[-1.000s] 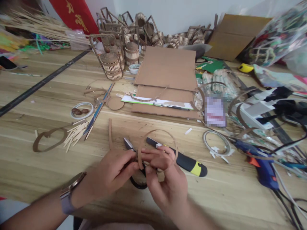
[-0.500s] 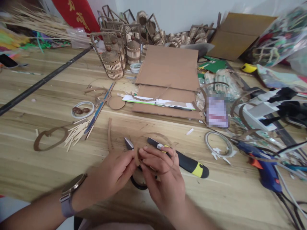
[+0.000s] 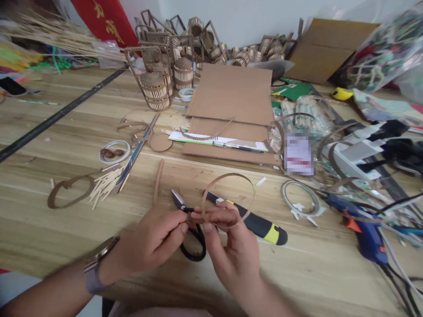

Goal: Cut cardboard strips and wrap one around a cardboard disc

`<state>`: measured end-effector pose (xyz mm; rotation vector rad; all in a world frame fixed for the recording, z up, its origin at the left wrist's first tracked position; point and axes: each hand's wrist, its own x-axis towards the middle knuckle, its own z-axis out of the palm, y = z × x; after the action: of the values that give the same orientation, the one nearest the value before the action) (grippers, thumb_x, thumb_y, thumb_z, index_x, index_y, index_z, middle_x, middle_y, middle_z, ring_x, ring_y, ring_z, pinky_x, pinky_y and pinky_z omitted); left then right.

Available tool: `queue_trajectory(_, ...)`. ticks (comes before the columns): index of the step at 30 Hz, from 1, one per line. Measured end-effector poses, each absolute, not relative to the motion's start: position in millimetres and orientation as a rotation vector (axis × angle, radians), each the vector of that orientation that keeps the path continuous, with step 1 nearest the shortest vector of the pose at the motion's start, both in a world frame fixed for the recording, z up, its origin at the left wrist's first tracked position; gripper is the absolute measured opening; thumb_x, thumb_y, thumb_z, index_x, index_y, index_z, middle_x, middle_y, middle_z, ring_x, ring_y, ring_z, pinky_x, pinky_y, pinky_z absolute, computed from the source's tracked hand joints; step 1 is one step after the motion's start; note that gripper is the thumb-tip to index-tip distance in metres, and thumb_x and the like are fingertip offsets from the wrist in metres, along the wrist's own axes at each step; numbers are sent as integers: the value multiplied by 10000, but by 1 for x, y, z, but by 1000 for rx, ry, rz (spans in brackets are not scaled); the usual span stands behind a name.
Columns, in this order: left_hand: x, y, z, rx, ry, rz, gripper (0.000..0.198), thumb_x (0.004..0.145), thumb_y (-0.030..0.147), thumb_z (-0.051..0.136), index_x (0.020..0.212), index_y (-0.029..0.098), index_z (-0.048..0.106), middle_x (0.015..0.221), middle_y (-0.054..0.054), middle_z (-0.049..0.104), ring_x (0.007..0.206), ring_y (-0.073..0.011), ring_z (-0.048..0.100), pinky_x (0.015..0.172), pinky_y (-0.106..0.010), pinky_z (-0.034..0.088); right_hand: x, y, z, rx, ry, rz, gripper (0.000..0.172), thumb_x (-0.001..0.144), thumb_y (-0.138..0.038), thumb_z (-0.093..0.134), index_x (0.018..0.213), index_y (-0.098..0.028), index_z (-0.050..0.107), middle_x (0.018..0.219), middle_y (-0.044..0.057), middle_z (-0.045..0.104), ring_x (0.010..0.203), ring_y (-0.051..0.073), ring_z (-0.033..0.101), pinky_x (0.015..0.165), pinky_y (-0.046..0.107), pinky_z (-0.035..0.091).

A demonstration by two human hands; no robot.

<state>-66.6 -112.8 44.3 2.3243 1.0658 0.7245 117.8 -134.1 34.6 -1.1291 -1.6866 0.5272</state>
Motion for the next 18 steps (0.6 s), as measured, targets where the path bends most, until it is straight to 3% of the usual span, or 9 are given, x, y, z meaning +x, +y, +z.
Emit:
queue_trajectory(5, -65, -111, 44, 2220, 1116, 706, 317, 1014, 318, 361, 775, 197, 532, 627, 10, 599, 573, -140, 573, 538, -252, 376, 116, -134, 31, -1126, -1684, 492, 119, 927, -159, 543, 968, -267, 575, 912, 5, 778, 926, 187, 728, 905, 387, 519)
queue_trajectory(10, -65, -111, 43, 2252, 1103, 746, 296, 1000, 245, 350, 759, 200, 516, 642, 4, 595, 575, -140, 552, 544, -257, 376, 117, -133, 30, -1121, -1733, 467, 124, 932, -157, 524, 976, -267, 559, 891, 17, 781, 891, 207, 740, 915, 436, 516)
queue_trajectory(18, -68, -109, 46, 2281, 1031, 688, 291, 993, 222, 320, 820, 195, 553, 710, -8, 633, 658, -153, 588, 604, -261, 417, 114, -130, 35, -1037, -1507, 818, 53, 980, -256, 495, 941, -269, 528, 803, 6, 776, 848, 200, 756, 754, 360, 602)
